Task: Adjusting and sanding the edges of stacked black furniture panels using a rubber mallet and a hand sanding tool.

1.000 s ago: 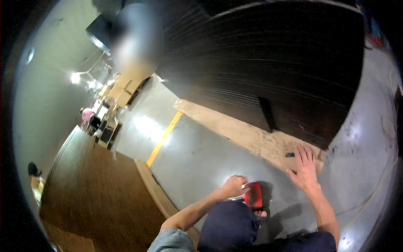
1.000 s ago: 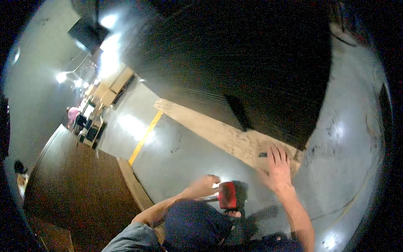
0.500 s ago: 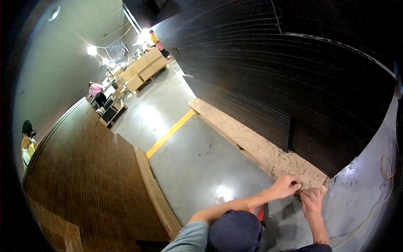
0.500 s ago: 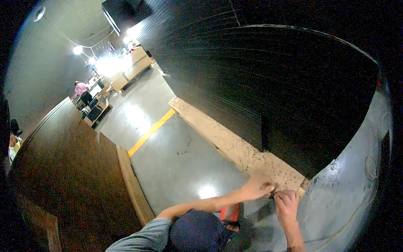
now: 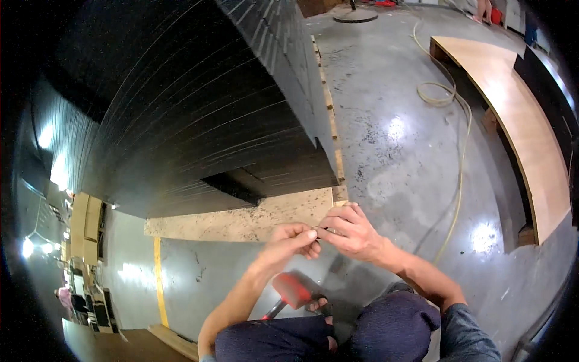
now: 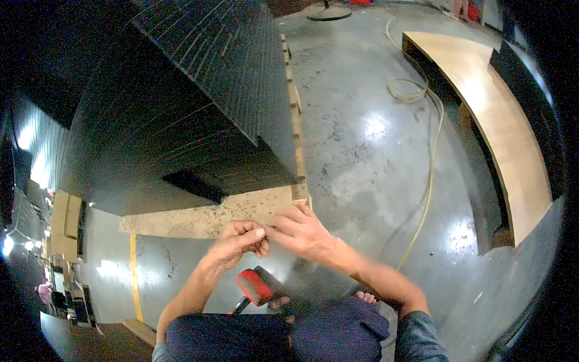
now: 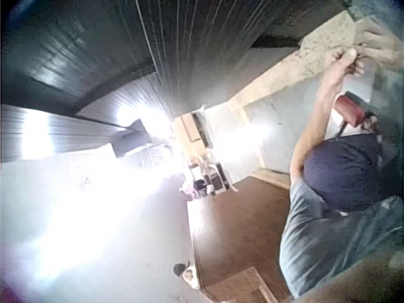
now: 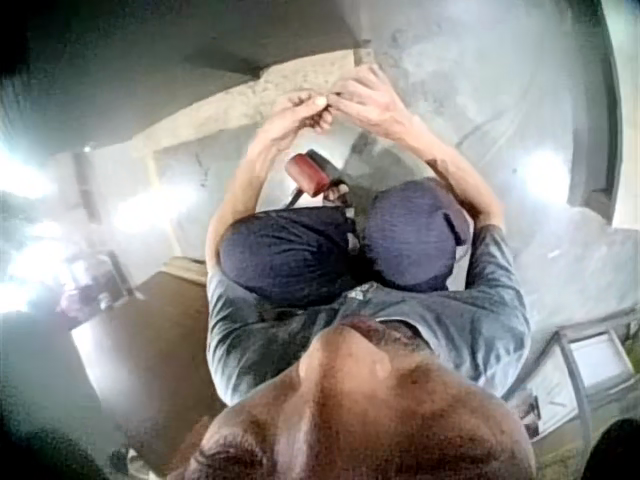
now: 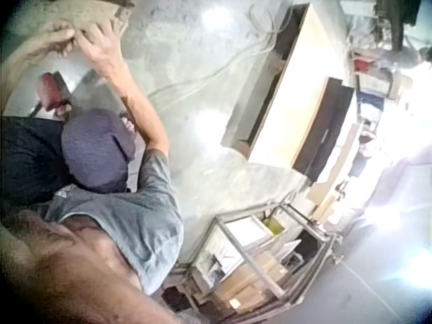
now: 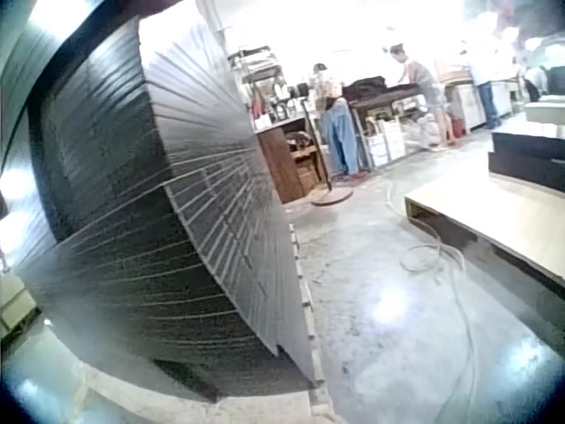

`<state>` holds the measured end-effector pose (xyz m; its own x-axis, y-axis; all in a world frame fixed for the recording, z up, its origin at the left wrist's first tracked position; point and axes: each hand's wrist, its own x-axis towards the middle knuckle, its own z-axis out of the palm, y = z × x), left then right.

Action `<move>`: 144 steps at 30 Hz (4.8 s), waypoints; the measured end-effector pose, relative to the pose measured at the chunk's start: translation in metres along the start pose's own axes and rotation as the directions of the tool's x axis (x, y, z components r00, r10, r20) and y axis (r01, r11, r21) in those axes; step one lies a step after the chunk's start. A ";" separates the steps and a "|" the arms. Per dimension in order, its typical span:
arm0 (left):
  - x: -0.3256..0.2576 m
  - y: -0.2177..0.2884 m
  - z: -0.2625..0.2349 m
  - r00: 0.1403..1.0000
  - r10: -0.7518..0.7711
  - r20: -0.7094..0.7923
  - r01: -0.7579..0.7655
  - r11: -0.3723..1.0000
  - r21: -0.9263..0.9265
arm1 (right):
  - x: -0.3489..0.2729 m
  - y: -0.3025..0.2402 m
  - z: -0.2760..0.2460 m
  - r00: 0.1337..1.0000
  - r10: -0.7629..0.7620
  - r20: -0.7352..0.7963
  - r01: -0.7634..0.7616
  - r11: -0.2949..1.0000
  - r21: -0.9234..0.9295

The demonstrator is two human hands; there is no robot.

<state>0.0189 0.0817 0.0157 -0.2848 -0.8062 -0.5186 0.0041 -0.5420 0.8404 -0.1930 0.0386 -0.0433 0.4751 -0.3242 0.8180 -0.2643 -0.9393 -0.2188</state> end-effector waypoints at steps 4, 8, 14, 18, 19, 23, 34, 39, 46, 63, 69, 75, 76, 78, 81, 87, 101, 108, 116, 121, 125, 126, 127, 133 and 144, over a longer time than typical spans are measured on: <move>-0.007 0.021 0.012 0.999 0.023 -0.027 -0.021 0.998 0.054 | 0.008 -0.006 -0.015 0.993 0.022 -0.117 -0.026 0.999 -0.033; -0.010 0.036 0.023 0.978 0.173 -0.121 -0.174 0.985 0.002 | 0.023 -0.008 -0.037 0.960 0.101 -0.262 -0.138 0.982 -0.130; 0.001 0.056 0.054 0.922 0.327 -0.206 -0.336 0.942 -0.007 | 0.046 0.002 -0.058 0.554 0.820 0.145 -0.735 0.400 0.547; 0.007 0.059 0.052 0.931 0.310 -0.195 -0.330 0.940 -0.084 | 0.058 0.010 -0.053 0.575 0.786 0.227 -0.671 0.293 0.681; 0.008 0.060 0.049 0.930 0.303 -0.207 -0.333 0.935 -0.125 | 0.059 0.015 -0.048 0.583 0.771 0.257 -0.650 0.252 0.717; 0.017 0.064 0.040 0.911 0.349 -0.222 -0.368 0.928 -0.054 | 0.065 0.028 -0.044 0.504 0.769 0.393 -0.612 -0.003 0.791; 0.046 0.064 0.030 0.903 0.353 -0.243 -0.400 0.898 -0.184 | 0.102 0.046 -0.054 0.446 0.769 0.458 -0.723 0.008 0.690; 0.062 0.064 0.028 0.861 0.436 -0.261 -0.509 0.747 -0.428 | 0.109 0.050 -0.041 0.434 0.800 0.414 -0.711 0.022 0.703; 0.067 0.060 0.014 0.812 0.486 -0.324 -0.582 0.714 -0.390 | 0.116 0.051 -0.026 0.500 0.814 0.294 -0.663 0.142 0.735; 0.074 0.073 0.021 0.793 0.489 -0.364 -0.607 0.688 -0.399 | 0.120 0.062 -0.021 0.534 0.830 0.162 -0.628 0.261 0.733; 0.072 0.071 0.023 0.768 0.523 -0.370 -0.638 0.674 -0.372 | 0.116 0.059 -0.017 0.475 0.866 0.155 -0.611 0.198 0.766; 0.073 0.065 0.024 0.707 0.570 -0.419 -0.685 0.699 -0.206 | 0.110 0.061 -0.017 0.492 0.849 0.191 -0.551 0.134 0.824; 0.073 0.064 0.025 0.702 0.569 -0.427 -0.684 0.706 -0.183 | 0.107 0.062 -0.018 0.493 0.844 0.211 -0.550 0.114 0.828; 0.073 0.061 0.024 0.707 0.582 -0.402 -0.683 0.709 -0.175 | 0.104 0.063 -0.018 0.494 0.840 0.226 -0.546 0.097 0.832; 0.071 0.063 0.024 0.708 0.598 -0.376 -0.690 0.700 -0.186 | 0.104 0.063 -0.018 0.533 0.823 0.194 -0.536 0.151 0.831; 0.072 0.071 0.025 0.740 0.554 -0.381 -0.663 0.696 -0.276 | 0.116 0.061 -0.021 0.526 0.839 0.142 -0.574 0.227 0.787; 0.079 0.065 0.029 0.694 0.592 -0.409 -0.718 0.606 -0.342 | 0.122 0.061 -0.024 0.532 0.840 0.104 -0.570 0.265 0.777; 0.077 0.055 0.038 0.776 0.466 -0.425 -0.621 0.685 -0.381 | 0.105 0.064 -0.013 0.434 0.888 0.156 -0.647 0.187 0.739; 0.075 0.064 0.036 0.701 0.572 -0.425 -0.711 0.603 -0.362 | 0.125 0.058 -0.023 0.498 0.861 0.103 -0.586 0.247 0.772; 0.080 0.050 0.036 0.782 0.469 -0.411 -0.616 0.685 -0.390 | 0.099 0.063 -0.008 0.456 0.884 0.100 -0.620 0.235 0.749; 0.076 0.050 0.044 0.689 0.553 -0.469 -0.714 0.630 -0.305 | 0.105 0.057 -0.015 0.455 0.885 0.103 -0.614 0.228 0.755; 0.077 0.055 0.046 0.644 0.589 -0.487 -0.755 0.590 -0.286 | 0.113 0.056 -0.021 0.496 0.865 0.082 -0.593 0.268 0.759; 0.076 0.059 0.044 0.655 0.599 -0.461 -0.749 0.592 -0.296 | 0.119 0.054 -0.027 0.516 0.853 0.075 -0.594 0.293 0.749; 0.084 0.049 0.039 0.728 0.489 -0.481 -0.667 0.669 -0.329 | 0.097 0.064 -0.008 0.452 0.887 0.091 -0.634 0.247 0.733; 0.078 0.058 0.042 0.689 0.521 -0.504 -0.709 0.629 -0.319 | 0.105 0.064 -0.010 0.472 0.880 0.061 -0.612 0.277 0.741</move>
<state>-0.0429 -0.0026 0.0305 0.2891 -0.9573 0.0008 0.5101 0.1548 0.8461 -0.1679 -0.0546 0.0341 0.0427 -0.9860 0.1614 0.2574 -0.1452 -0.9553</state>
